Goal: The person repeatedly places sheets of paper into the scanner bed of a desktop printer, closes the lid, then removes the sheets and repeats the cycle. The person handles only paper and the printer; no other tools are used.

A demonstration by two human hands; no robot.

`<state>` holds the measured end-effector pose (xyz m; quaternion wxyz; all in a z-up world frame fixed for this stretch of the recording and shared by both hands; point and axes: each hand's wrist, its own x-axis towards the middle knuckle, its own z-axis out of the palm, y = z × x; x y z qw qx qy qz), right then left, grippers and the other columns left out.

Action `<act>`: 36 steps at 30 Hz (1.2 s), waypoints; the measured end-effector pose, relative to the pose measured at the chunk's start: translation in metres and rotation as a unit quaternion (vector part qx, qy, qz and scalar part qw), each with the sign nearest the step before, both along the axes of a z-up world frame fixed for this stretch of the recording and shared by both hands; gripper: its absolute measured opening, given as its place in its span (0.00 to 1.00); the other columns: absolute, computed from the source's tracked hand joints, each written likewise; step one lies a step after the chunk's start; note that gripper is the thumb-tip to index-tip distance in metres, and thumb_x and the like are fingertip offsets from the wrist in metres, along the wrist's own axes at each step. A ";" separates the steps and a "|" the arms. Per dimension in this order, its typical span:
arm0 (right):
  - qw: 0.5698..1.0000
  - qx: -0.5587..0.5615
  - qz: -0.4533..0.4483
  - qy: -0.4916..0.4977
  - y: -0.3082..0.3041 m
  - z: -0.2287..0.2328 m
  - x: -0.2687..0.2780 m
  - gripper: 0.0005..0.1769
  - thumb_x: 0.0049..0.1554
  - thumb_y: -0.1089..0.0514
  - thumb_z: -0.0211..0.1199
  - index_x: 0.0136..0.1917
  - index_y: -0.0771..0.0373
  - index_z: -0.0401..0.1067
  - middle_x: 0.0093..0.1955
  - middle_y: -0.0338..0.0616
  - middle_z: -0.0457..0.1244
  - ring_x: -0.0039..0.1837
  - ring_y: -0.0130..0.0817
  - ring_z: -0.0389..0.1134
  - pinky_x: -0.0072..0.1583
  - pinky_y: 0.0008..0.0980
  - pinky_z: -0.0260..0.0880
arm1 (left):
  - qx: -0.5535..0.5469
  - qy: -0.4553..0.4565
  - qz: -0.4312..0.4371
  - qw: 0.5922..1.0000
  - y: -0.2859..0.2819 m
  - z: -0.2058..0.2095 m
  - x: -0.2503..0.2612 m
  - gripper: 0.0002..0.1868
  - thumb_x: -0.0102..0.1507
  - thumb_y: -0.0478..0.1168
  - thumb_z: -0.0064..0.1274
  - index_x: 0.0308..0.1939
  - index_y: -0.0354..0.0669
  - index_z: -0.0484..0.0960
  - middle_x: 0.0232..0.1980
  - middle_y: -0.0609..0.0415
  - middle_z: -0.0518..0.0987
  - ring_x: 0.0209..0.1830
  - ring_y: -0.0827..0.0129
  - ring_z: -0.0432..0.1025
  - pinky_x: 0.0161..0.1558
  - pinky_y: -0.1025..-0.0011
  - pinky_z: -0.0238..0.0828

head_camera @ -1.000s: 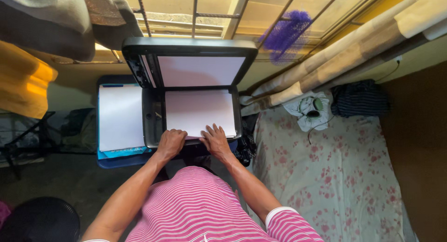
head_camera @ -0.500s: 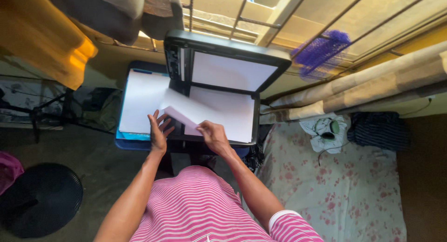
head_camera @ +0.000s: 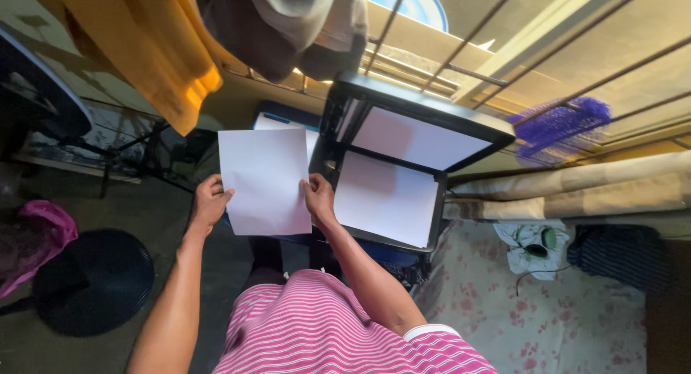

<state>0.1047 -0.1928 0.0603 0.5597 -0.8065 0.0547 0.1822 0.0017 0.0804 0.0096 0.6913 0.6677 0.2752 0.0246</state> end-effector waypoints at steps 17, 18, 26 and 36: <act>0.978 -0.187 0.086 0.037 0.096 -0.070 0.038 0.60 0.55 0.51 0.65 0.83 0.70 0.28 0.76 0.77 0.44 0.74 0.70 0.54 0.74 0.52 0.54 | 0.243 0.100 -0.086 0.961 0.050 -0.083 0.098 0.35 0.54 0.22 0.48 0.68 0.40 0.74 0.42 0.39 0.84 0.41 0.56 0.79 0.46 0.63 0.74; 0.977 -0.190 0.092 0.042 0.098 -0.069 0.040 0.59 0.55 0.51 0.65 0.83 0.70 0.29 0.77 0.77 0.42 0.74 0.71 0.52 0.74 0.53 0.53 | 0.251 0.091 -0.084 0.960 0.049 -0.085 0.104 0.35 0.54 0.22 0.48 0.67 0.40 0.75 0.42 0.39 0.84 0.42 0.55 0.79 0.46 0.63 0.74; 0.948 -0.259 0.183 0.012 0.092 -0.096 0.035 0.51 0.55 0.52 0.66 0.81 0.69 0.43 0.78 0.81 0.38 0.77 0.81 0.43 0.75 0.60 0.47 | 0.253 0.105 -0.103 0.956 0.025 -0.090 0.132 0.34 0.55 0.23 0.49 0.66 0.44 0.77 0.41 0.40 0.84 0.45 0.50 0.79 0.50 0.60 0.74; 0.915 -0.305 0.261 -0.036 0.085 -0.153 0.028 0.45 0.56 0.51 0.66 0.76 0.77 0.52 0.75 0.91 0.40 0.77 0.88 0.40 0.78 0.62 0.41 | 0.379 0.118 -0.167 0.903 0.003 -0.076 0.136 0.33 0.59 0.27 0.56 0.69 0.45 0.75 0.53 0.41 0.71 0.53 0.48 0.71 0.57 0.58 0.70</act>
